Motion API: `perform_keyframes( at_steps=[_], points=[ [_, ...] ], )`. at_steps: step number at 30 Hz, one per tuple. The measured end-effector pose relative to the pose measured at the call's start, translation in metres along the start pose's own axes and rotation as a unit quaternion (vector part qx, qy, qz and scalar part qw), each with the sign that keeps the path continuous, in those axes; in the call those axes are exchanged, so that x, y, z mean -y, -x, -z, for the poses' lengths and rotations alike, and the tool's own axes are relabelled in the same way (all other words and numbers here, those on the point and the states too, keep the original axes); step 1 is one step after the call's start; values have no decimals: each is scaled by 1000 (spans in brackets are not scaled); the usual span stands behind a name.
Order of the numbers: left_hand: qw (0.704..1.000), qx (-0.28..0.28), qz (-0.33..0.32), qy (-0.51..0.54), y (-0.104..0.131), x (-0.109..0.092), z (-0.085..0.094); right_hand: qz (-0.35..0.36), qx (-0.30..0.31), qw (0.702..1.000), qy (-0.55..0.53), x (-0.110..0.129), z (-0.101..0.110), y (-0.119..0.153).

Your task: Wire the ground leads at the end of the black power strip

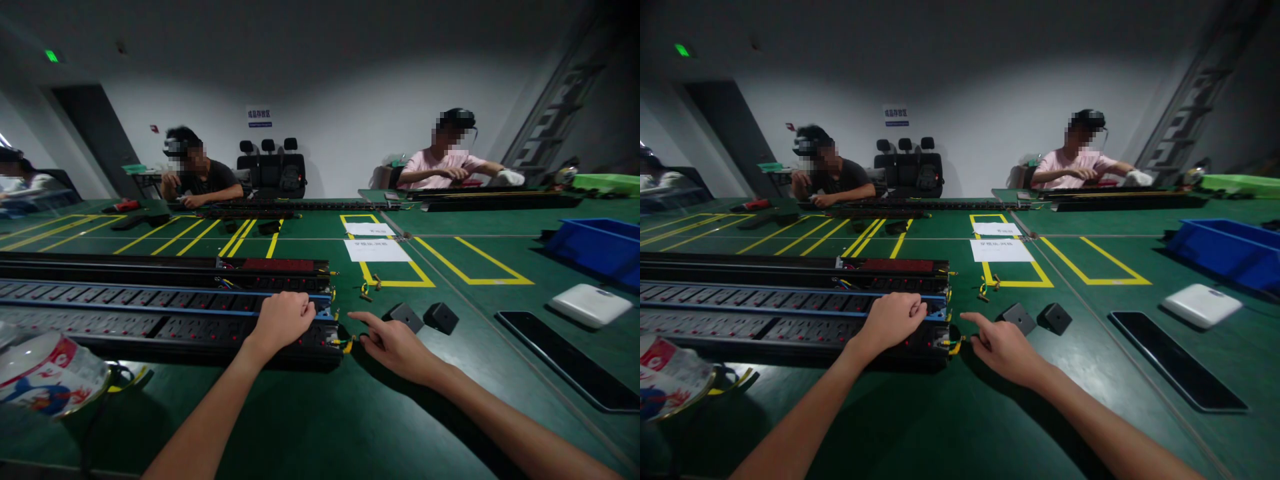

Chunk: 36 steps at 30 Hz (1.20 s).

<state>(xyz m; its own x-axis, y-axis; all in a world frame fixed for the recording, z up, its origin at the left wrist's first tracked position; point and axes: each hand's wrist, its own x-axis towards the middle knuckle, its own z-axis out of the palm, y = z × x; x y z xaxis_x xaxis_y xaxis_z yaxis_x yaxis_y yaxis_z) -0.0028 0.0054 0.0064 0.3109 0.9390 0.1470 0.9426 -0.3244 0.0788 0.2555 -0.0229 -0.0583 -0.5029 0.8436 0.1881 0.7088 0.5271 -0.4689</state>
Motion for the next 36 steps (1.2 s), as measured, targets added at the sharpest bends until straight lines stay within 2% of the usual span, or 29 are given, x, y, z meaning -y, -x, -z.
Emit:
perform_keyframes(
  at_steps=[16, 36],
  points=[
    [1000, -1, 4, 2, 0, -1, 0, 5, 14, 1000, 0, 8, 8, -1],
    [1000, 13, 12, 0, 0, -2, 1, 2, 12, 1000, 7, 7, 7, -2]
  ],
)
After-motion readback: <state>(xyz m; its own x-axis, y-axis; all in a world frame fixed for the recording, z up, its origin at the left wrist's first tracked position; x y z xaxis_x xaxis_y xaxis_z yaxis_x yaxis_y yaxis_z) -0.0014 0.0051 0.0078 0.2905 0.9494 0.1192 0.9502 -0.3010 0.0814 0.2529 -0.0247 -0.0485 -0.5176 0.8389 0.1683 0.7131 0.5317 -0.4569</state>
